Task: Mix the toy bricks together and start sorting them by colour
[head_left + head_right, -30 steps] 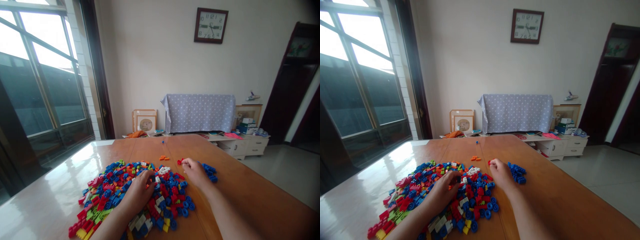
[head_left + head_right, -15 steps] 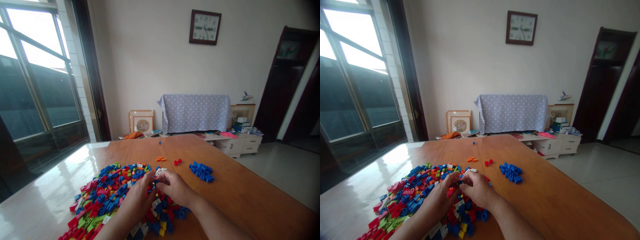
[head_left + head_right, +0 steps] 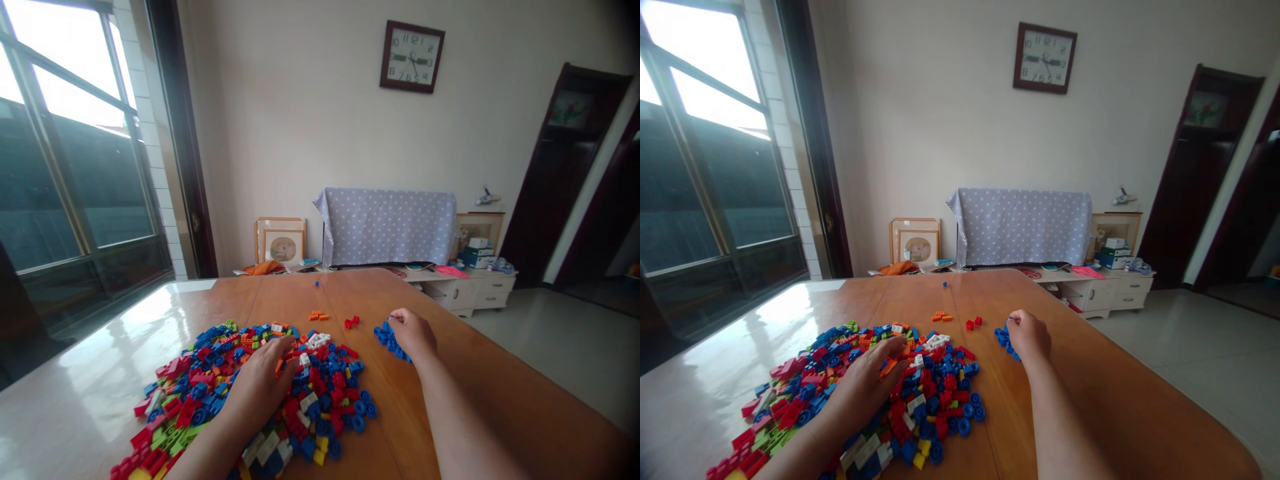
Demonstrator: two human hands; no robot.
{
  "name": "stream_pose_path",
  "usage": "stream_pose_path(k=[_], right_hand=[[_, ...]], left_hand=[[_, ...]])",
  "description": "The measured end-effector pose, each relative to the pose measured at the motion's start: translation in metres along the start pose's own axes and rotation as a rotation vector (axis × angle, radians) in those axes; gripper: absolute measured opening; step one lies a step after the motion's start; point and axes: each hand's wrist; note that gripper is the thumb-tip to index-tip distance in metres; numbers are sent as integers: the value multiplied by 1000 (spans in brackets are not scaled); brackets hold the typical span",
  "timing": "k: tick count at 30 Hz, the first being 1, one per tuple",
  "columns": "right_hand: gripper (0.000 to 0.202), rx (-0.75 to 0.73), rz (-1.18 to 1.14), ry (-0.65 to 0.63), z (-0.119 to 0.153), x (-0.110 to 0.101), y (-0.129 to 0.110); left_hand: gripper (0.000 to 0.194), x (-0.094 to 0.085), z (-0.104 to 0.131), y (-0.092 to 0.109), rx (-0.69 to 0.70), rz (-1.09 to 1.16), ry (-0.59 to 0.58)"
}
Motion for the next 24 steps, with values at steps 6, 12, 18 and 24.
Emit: stream_pose_path(k=[6,12,18,24], right_hand=[[24,-16,217,-43,3,16,3],[29,-1,292,-42,-3,23,11],[30,-24,298,-83,3,23,6],[29,-142,253,-49,14,29,-6]], left_hand=[[32,-6,-1,-7,-26,-32,-2],[33,-7,-1,-10,-48,-44,-1],[34,-2,-1,-18,-40,-47,12],[32,-3,-1,-23,-54,-81,1]])
Point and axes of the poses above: each hand's wrist, its own z-axis away from the middle knuckle, its own x-axis out of the palm, y = z × x, and after that the axes turned 9 degrees about -z, right-handed
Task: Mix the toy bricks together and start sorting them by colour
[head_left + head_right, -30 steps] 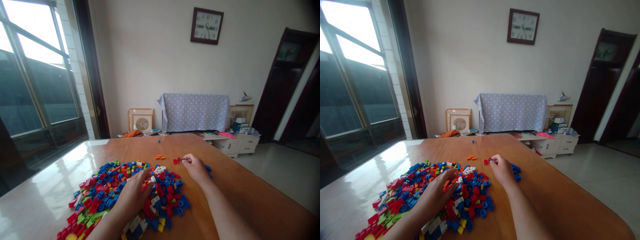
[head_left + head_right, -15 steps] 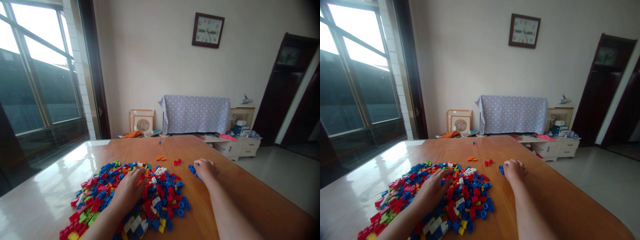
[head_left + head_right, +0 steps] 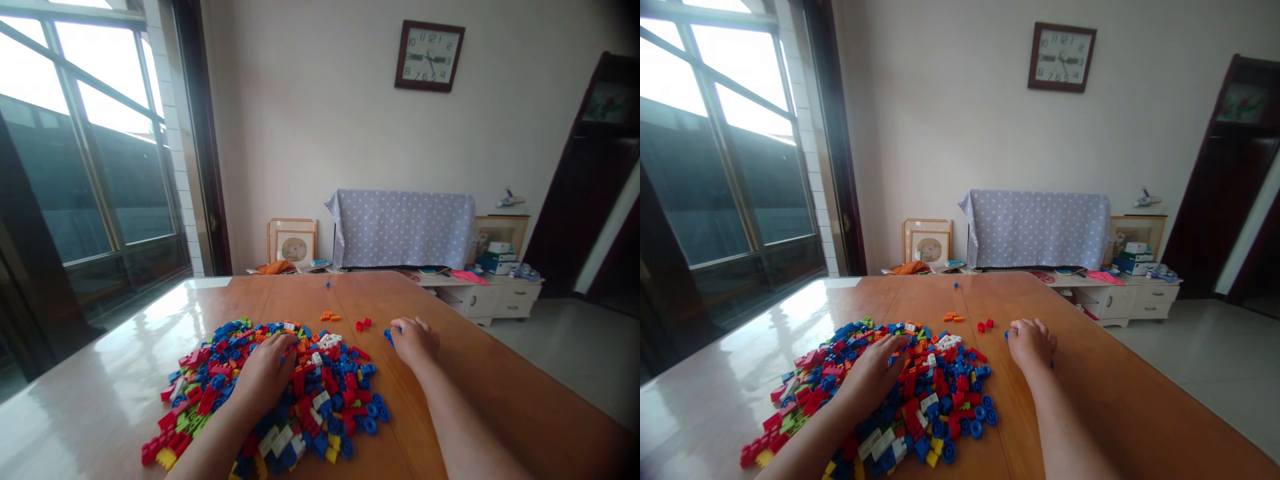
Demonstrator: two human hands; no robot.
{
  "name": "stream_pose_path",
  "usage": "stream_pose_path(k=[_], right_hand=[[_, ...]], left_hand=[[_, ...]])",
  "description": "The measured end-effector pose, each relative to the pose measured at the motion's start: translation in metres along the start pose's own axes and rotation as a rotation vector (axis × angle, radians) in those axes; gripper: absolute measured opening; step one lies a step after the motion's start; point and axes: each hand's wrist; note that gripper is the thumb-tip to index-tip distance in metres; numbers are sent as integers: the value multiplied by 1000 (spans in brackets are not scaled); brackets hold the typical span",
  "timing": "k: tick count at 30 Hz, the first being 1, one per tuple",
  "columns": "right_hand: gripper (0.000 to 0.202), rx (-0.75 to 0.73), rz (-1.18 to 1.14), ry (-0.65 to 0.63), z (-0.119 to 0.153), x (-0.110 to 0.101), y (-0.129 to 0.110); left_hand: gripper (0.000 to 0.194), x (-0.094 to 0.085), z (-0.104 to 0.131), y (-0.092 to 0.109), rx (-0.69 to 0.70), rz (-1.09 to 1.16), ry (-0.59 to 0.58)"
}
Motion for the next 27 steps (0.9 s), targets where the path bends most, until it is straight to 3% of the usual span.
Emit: stream_pose_path(k=[4,11,16,27], right_hand=[[29,-235,-175,-57,12,4,-21],[33,-534,-489,-353,66,-1,-79],[65,-675,-437,-573,83,-3,-91],[32,-657,-553,-460,80,16,-91]], left_hand=[[28,-5,0,6,-7,-17,-69],[32,-3,6,16,101,33,-198],[39,1,8,15,144,37,-233],[22,-3,1,20,109,20,-234]])
Point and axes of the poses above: each hand's wrist, its own z-axis away from the middle knuckle, its own x-axis out of the palm, y = z × x, and after that the axes turned 9 degrees about -z, right-handed
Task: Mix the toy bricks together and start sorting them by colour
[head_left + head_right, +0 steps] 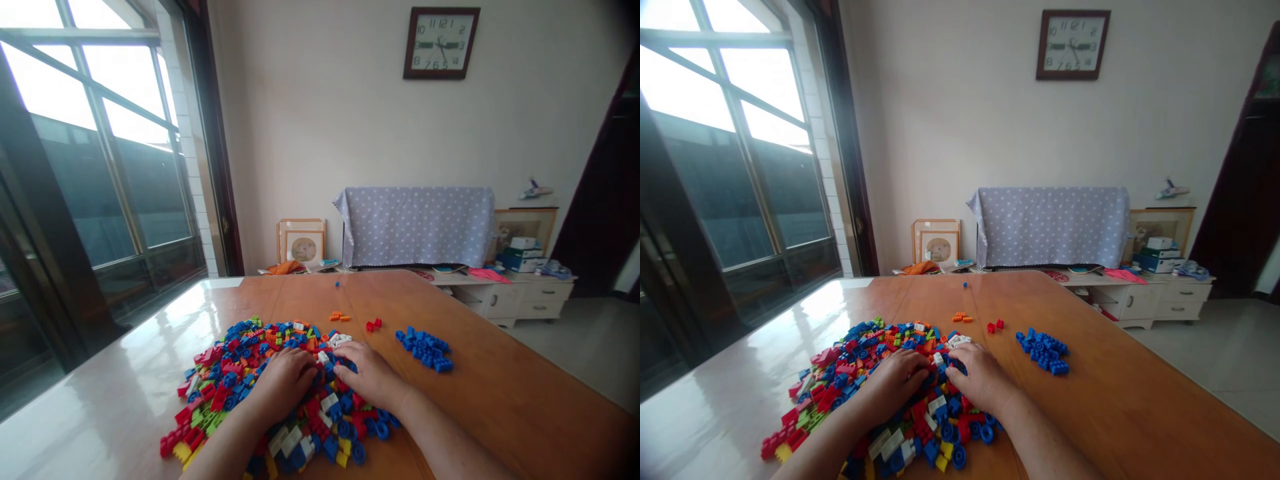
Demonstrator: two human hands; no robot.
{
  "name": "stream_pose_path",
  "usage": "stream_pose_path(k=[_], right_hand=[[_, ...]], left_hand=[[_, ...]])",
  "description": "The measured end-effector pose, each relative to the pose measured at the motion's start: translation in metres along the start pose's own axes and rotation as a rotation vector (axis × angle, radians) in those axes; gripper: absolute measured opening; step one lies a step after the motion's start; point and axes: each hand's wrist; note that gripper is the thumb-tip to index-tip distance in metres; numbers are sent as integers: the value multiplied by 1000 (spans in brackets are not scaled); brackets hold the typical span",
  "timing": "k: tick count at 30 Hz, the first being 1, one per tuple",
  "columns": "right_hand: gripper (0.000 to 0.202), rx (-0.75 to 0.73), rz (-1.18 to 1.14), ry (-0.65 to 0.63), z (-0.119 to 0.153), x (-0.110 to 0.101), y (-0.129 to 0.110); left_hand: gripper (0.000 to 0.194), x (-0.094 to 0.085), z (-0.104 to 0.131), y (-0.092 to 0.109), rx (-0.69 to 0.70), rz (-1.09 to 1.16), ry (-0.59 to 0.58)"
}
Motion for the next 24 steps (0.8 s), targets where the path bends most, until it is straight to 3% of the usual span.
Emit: stream_pose_path(k=[10,24], right_hand=[[23,-1,-3,88,-4,1,10],[34,65,15,137,-6,5,25]], left_hand=[[16,5,0,-3,-10,-28,13],[21,4,3,-1,-19,-24,-9]])
Point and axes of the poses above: each hand's wrist, its own z-axis away from the middle knuckle, its own x-axis out of the palm, y = z × x, and after that the axes turned 9 degrees about -z, right-handed
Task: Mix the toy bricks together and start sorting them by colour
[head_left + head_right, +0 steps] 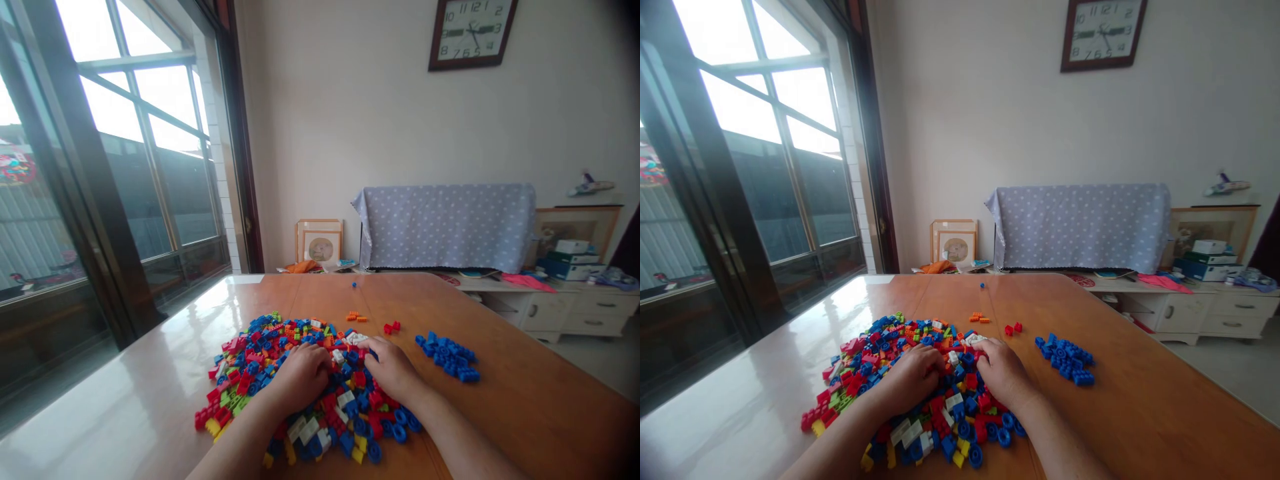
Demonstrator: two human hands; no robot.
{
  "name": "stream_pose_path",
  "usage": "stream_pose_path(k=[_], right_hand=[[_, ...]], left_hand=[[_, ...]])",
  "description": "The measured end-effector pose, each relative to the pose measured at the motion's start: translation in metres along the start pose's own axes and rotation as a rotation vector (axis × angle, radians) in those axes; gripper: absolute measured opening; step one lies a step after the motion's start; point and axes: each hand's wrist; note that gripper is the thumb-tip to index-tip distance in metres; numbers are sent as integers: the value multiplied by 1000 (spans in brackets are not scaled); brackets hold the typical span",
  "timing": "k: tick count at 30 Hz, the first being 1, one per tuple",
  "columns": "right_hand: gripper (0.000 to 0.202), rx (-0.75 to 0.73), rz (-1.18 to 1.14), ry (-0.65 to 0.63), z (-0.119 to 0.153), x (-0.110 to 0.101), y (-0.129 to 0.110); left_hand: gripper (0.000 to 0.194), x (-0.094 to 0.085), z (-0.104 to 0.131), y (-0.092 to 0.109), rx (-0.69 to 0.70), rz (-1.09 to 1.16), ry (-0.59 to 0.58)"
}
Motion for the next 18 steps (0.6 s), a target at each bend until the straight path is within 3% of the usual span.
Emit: stream_pose_path(k=[8,18], right_hand=[[23,-19,-55,-24,-1,3,-7],[26,-33,-68,11,0,3,-9]], left_hand=[[28,-4,1,2,-9,11,-45],[23,-7,1,4,-11,96,44]])
Point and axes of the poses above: each hand's wrist, its own z-axis away from the middle knuckle, its own x-axis out of the palm, y = z × x, and after that the axes turned 9 degrees about -z, right-handed
